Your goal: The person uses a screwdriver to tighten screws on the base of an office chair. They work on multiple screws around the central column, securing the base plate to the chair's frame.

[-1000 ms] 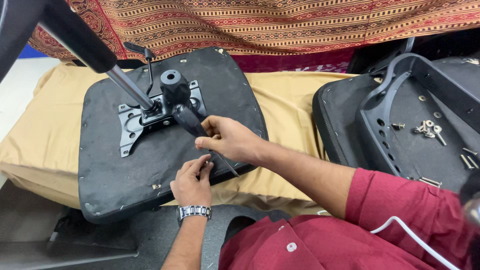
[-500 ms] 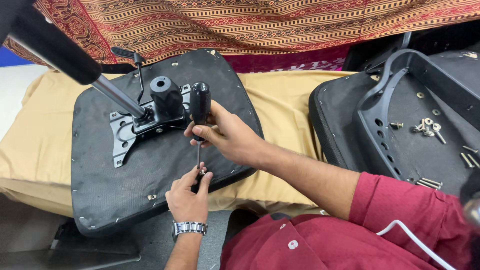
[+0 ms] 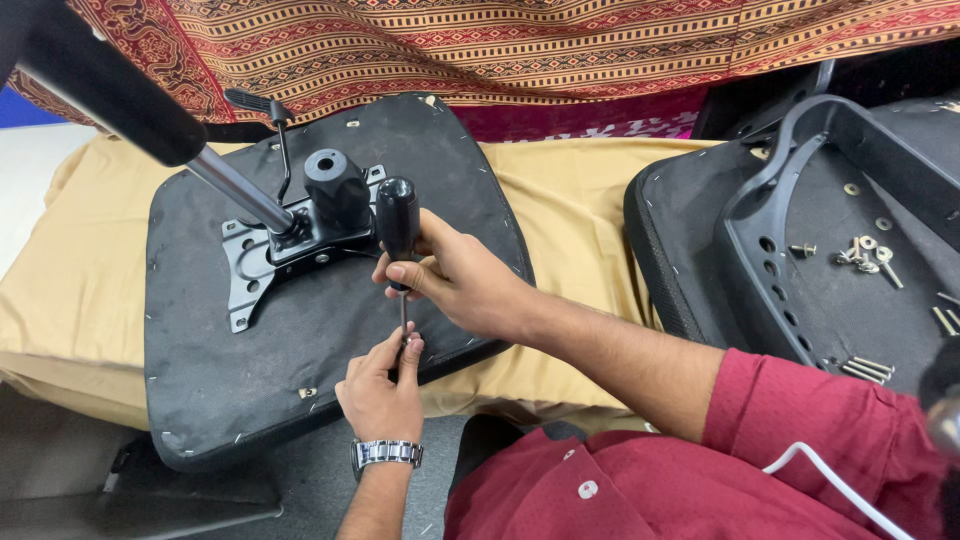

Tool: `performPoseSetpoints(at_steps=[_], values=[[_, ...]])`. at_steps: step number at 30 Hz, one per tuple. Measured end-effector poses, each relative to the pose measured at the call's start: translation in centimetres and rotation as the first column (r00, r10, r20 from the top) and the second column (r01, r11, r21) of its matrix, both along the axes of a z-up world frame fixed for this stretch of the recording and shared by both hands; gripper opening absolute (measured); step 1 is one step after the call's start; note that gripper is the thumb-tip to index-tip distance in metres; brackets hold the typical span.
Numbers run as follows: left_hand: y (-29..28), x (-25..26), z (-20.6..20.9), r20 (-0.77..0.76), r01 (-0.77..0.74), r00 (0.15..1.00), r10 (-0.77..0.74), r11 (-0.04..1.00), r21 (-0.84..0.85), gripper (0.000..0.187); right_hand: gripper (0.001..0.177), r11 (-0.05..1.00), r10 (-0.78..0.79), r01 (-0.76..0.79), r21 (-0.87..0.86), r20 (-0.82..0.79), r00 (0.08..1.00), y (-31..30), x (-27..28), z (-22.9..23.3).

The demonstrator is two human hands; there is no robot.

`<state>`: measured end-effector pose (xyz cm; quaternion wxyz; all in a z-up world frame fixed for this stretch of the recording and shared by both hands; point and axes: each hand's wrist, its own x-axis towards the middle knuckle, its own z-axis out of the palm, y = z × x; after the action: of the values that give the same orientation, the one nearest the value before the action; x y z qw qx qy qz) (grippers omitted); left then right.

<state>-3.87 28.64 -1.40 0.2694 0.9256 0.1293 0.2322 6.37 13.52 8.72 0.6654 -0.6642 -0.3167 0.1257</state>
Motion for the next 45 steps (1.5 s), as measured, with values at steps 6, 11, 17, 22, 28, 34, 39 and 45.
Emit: performPoseSetpoints(at_steps=[6,11,17,22,28,34,39,45], values=[[-0.1,0.0,0.0,-0.038,-0.03,0.999,0.029,0.999,-0.012,0.024,0.026,0.999,0.009,-0.009,0.034,-0.005,1.0,0.1,-0.1,0.1],[0.1,0.1,-0.2,0.007,-0.008,1.0,0.008,1.0,0.004,0.023,0.026,0.999,-0.006,0.004,0.031,0.048,0.999,0.4,-0.3,-0.2],[0.1,0.1,-0.3,0.022,0.001,1.0,0.0,1.0,-0.014,0.022,0.026,1.0,0.013,-0.012,-0.009,0.143,0.99,0.4,-0.6,-0.1],[0.1,0.3,-0.3,-0.017,-0.033,0.999,0.031,0.993,-0.11,0.023,0.032,0.998,-0.003,0.013,-0.059,0.161,0.987,0.9,-0.9,0.3],[0.3,0.4,-0.3,0.012,-0.04,0.999,0.045,0.967,-0.253,0.022,0.034,0.993,0.072,-0.053,-0.107,0.184,0.98,1.3,-0.8,1.3],[0.5,0.3,-0.4,0.016,-0.03,0.999,0.034,0.974,-0.226,0.025,0.033,0.983,0.068,-0.039,-0.178,0.159,0.985,1.5,-1.5,2.5],[0.8,0.5,-1.6,-0.028,-0.078,0.997,0.072,0.954,-0.29,0.027,0.036,0.985,0.032,0.009,-0.17,0.234,0.972,1.4,-1.7,2.1],[1.1,0.6,-2.1,0.072,-0.033,0.997,0.037,0.998,-0.045,0.028,0.03,0.982,0.118,-0.061,-0.181,0.325,0.938,1.6,-1.5,1.8]])
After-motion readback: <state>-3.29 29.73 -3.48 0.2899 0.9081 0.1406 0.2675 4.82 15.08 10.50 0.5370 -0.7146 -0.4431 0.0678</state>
